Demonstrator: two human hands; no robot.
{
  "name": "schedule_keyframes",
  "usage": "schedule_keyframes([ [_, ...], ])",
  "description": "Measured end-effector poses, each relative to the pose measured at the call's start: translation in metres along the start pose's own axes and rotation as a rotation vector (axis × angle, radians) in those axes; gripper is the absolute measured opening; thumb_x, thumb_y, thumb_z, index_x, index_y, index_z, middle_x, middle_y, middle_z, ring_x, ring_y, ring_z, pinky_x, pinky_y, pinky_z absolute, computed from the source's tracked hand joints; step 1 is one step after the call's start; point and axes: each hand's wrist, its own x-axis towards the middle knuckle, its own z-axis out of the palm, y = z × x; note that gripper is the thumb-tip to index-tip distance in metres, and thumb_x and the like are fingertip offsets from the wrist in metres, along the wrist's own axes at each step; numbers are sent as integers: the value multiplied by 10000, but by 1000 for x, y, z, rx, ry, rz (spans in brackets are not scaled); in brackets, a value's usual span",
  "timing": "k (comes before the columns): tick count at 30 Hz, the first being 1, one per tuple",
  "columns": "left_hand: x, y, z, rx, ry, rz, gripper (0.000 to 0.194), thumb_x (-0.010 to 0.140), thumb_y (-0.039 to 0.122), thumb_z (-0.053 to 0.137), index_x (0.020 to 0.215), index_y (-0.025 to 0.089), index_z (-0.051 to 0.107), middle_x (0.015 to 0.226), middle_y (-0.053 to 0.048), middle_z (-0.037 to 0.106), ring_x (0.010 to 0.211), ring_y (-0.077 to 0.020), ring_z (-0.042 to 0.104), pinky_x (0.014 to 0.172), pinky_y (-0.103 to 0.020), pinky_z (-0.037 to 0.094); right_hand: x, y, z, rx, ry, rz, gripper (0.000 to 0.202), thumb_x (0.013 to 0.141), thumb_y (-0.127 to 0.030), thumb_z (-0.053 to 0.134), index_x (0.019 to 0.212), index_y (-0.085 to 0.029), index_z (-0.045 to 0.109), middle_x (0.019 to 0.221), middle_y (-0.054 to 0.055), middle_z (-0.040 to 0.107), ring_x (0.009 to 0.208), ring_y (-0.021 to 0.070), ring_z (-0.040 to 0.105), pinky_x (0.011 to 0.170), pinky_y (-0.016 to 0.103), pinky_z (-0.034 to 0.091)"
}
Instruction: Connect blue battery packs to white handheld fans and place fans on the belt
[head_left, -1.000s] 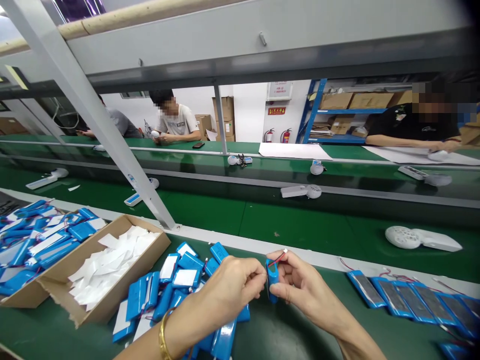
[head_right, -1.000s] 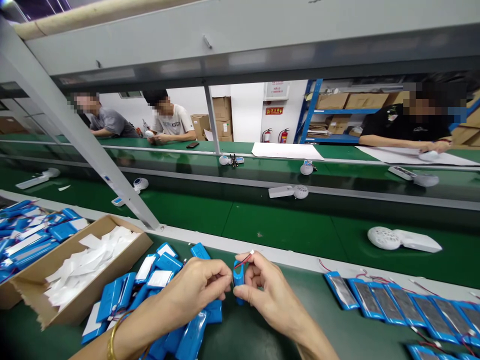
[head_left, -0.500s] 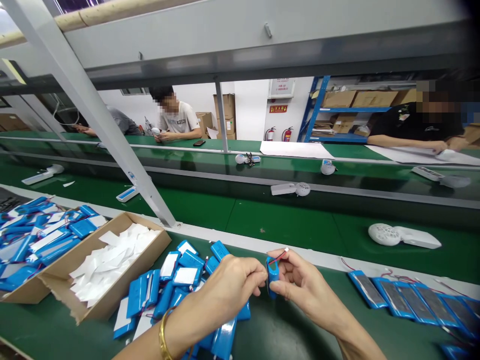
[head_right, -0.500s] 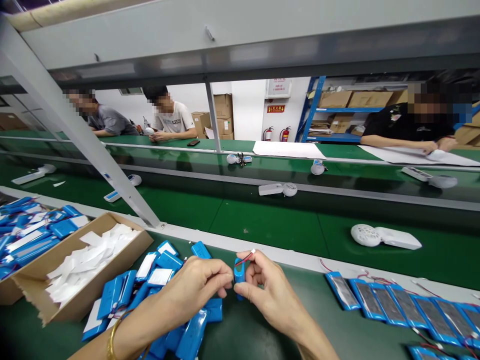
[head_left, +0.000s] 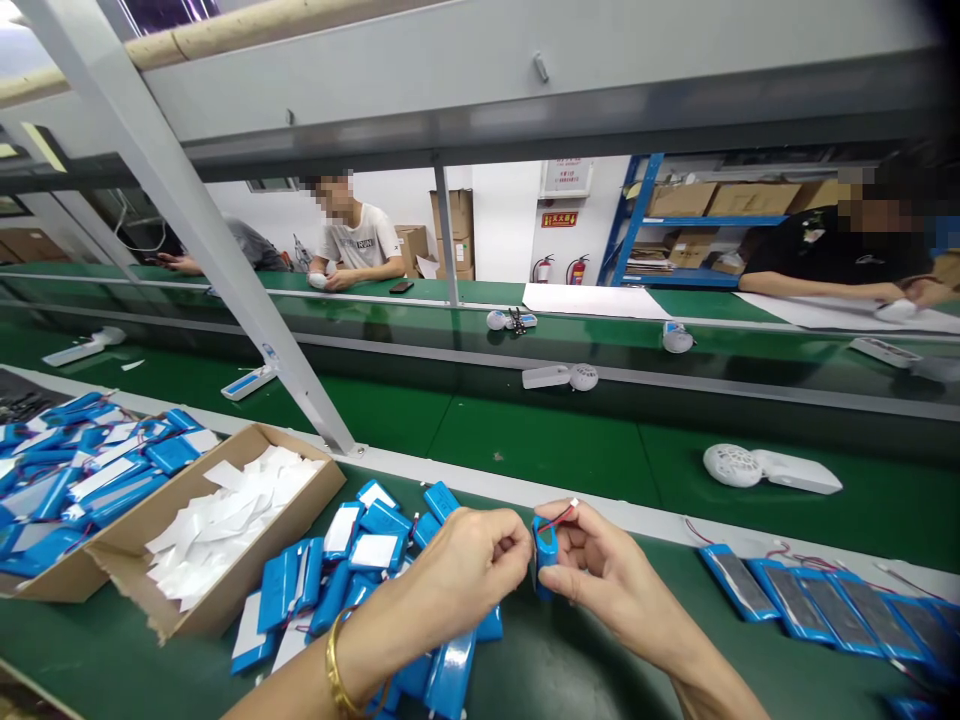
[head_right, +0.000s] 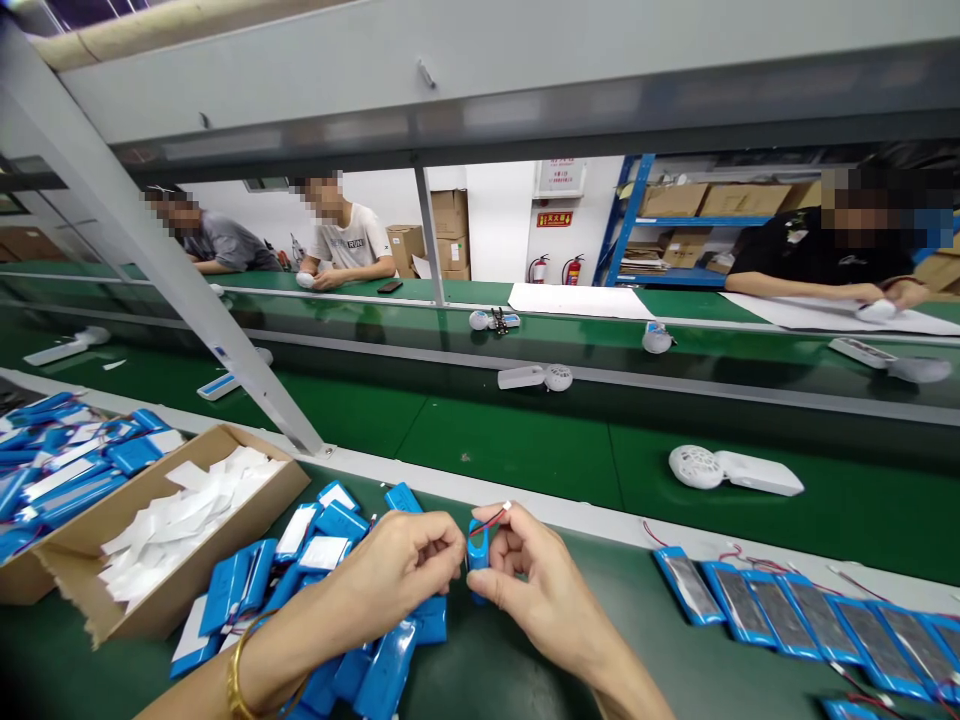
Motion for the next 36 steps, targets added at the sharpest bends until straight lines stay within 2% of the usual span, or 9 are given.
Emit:
schedule_keyframes([
  [2, -1, -1, 1, -45, 12, -14, 140, 834, 203, 479, 737, 174, 576, 594, 54, 547, 519, -61, 420, 477, -169, 272, 0, 0, 1, 65, -14, 16, 413, 781, -315, 707, 1115, -215, 484, 819, 7, 546, 652, 125, 467, 574, 261, 389],
  [6, -4, -2, 0, -130, 22, -56, 217, 891, 284, 446, 788, 181, 607, 672, 32, 618, 586, -78, 517, 530, -168, 335, 1, 1, 4, 140, -21, 45, 448, 772, -331, 714, 1126, -208, 468, 833, 16, 553, 628, 116, 473, 548, 254, 390],
  [8, -6, -2, -2, -112, 33, -59, 255, 906, 305, 441, 788, 183, 632, 674, 26, 639, 594, -83, 537, 552, -174, 350, 2, 1, 5, 139, -22, 52, 450, 774, -325, 710, 1132, -202, 468, 839, 22, 557, 629, 117, 478, 550, 257, 397],
  [14, -8, 1, -3, -2, 44, 20, 224, 894, 239, 478, 757, 189, 648, 651, 44, 649, 572, -69, 547, 618, -166, 377, 3, 1, 6, 115, -13, 58, 437, 777, -294, 701, 1134, -199, 467, 824, 14, 548, 647, 126, 491, 558, 262, 414],
  [22, -7, -1, -3, 121, 47, 64, 223, 898, 199, 466, 729, 198, 612, 647, 69, 632, 578, -53, 533, 598, -158, 348, 3, 4, 5, 7, -2, 52, 377, 795, -233, 664, 1117, -205, 471, 801, -1, 555, 664, 129, 488, 591, 271, 427],
  [31, -4, -7, -3, 126, 13, 76, 228, 907, 212, 448, 735, 195, 598, 644, 65, 618, 591, -56, 536, 597, -168, 339, 4, 4, 6, -6, -2, 42, 357, 795, -205, 644, 1104, -209, 468, 791, -7, 555, 656, 127, 488, 585, 269, 424],
  [36, -2, -5, -1, 130, 27, 103, 187, 865, 149, 460, 697, 178, 536, 611, 64, 554, 549, -50, 450, 537, -177, 284, 5, 6, 6, -26, 10, 46, 343, 804, -215, 630, 1105, -204, 467, 779, -8, 548, 660, 133, 496, 584, 273, 424],
])
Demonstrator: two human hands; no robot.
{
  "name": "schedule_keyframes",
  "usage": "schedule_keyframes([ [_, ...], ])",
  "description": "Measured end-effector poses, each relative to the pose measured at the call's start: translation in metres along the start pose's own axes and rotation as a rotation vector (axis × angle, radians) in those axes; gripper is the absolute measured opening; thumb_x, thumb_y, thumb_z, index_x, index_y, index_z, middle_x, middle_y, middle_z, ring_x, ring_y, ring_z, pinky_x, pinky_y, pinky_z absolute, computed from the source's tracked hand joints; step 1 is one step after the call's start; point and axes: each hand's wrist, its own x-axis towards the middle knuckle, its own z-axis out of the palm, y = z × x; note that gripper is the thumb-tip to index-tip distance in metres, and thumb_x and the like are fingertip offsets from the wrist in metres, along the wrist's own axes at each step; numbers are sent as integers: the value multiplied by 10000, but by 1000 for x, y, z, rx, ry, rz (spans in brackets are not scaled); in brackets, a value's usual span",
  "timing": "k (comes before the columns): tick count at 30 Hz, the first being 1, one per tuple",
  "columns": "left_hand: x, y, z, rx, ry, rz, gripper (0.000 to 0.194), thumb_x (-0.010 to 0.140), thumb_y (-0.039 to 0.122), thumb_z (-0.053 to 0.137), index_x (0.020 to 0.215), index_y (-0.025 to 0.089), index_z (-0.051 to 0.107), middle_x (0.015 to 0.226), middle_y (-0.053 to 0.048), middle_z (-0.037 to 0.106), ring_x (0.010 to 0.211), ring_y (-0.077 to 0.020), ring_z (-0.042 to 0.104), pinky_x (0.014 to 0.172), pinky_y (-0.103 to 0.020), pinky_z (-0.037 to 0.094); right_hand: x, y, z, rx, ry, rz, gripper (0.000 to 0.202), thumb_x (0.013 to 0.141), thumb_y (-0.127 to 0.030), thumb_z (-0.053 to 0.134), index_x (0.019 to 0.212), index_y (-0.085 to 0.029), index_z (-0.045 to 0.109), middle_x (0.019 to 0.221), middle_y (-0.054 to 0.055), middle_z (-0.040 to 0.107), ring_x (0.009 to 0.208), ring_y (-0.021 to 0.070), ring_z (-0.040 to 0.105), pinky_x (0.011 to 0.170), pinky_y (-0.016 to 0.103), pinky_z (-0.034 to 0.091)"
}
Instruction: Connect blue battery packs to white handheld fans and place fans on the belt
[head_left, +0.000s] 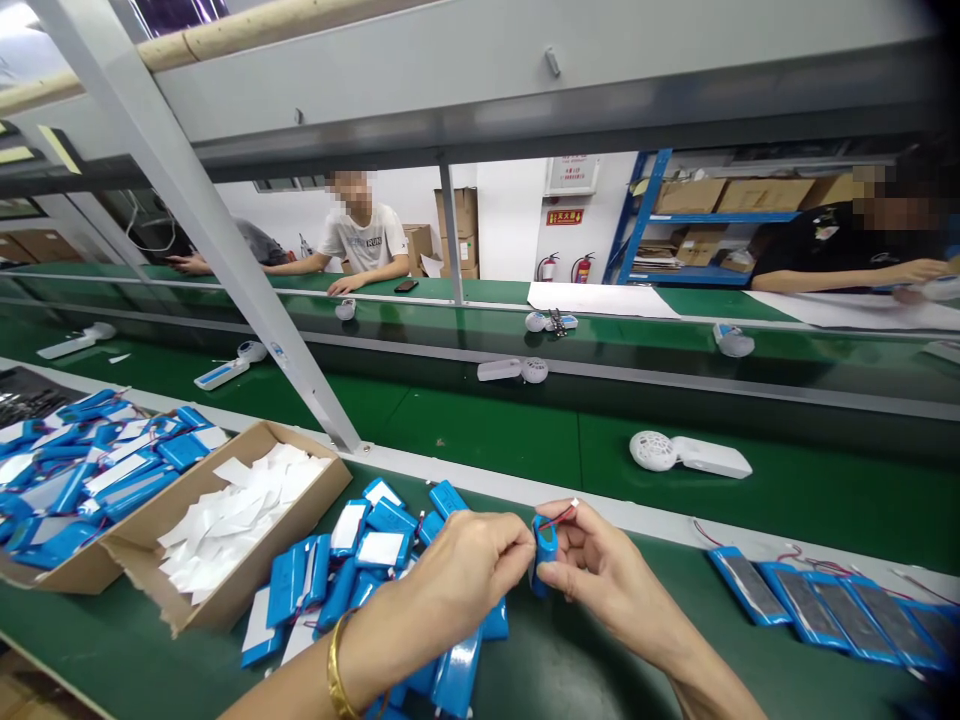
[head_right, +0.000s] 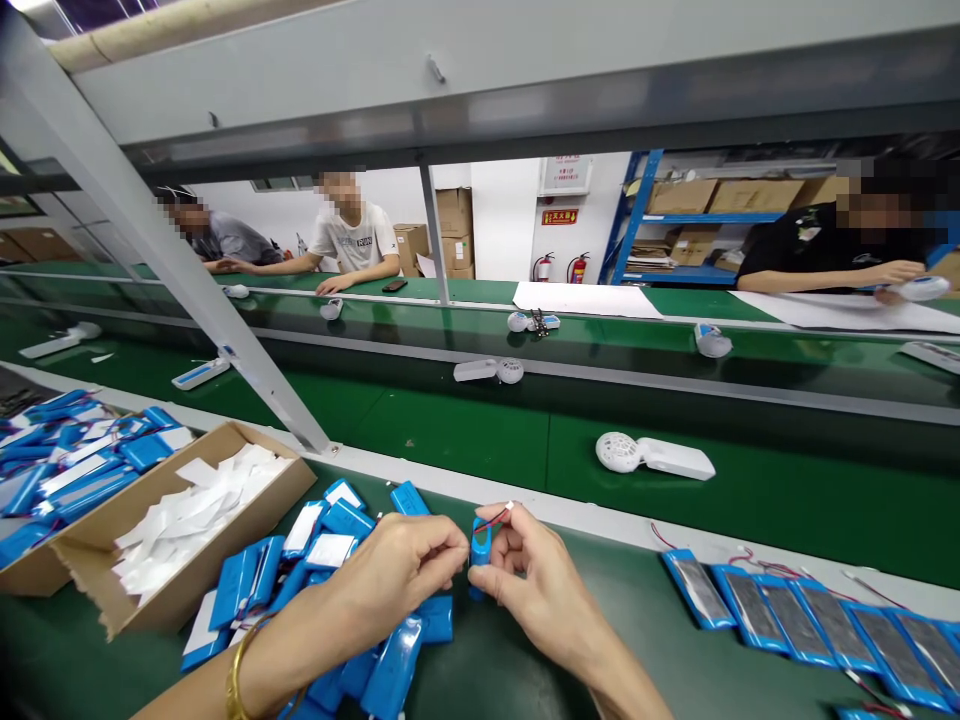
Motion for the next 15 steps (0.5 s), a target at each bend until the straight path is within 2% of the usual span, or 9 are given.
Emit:
schedule_keyframes([
  [4, 3, 0, 2, 11, 45, -14, 136, 825, 137, 489, 695, 175, 506, 590, 65, 491, 538, -53, 392, 510, -180, 257, 0, -1, 2, -35, 41, -17, 343, 800, -228, 642, 1102, -206, 482, 776, -10, 537, 672, 132, 486, 601, 273, 429],
  [8, 3, -6, 0, -50, 92, -91, 114, 808, 141, 485, 700, 177, 492, 584, 63, 495, 531, -59, 410, 499, -171, 280, 0, -5, 7, 109, 13, -10, 432, 783, -280, 678, 1153, -209, 466, 786, -10, 535, 644, 118, 480, 573, 259, 425],
  [12, -8, -14, -8, -199, 64, -191, 174, 877, 260, 454, 750, 184, 545, 633, 40, 581, 551, -80, 516, 520, -174, 370, 3, -6, 11, 211, 10, 19, 512, 773, -340, 699, 1205, -213, 455, 797, -5, 542, 608, 105, 477, 558, 254, 426],
  [15, -13, -21, -21, -176, 89, -178, 240, 906, 303, 430, 796, 186, 608, 740, 13, 641, 662, -101, 599, 621, -186, 445, 5, -3, 11, 237, 14, 24, 500, 762, -364, 711, 1185, -209, 493, 805, 10, 556, 619, 111, 485, 562, 255, 423],
])
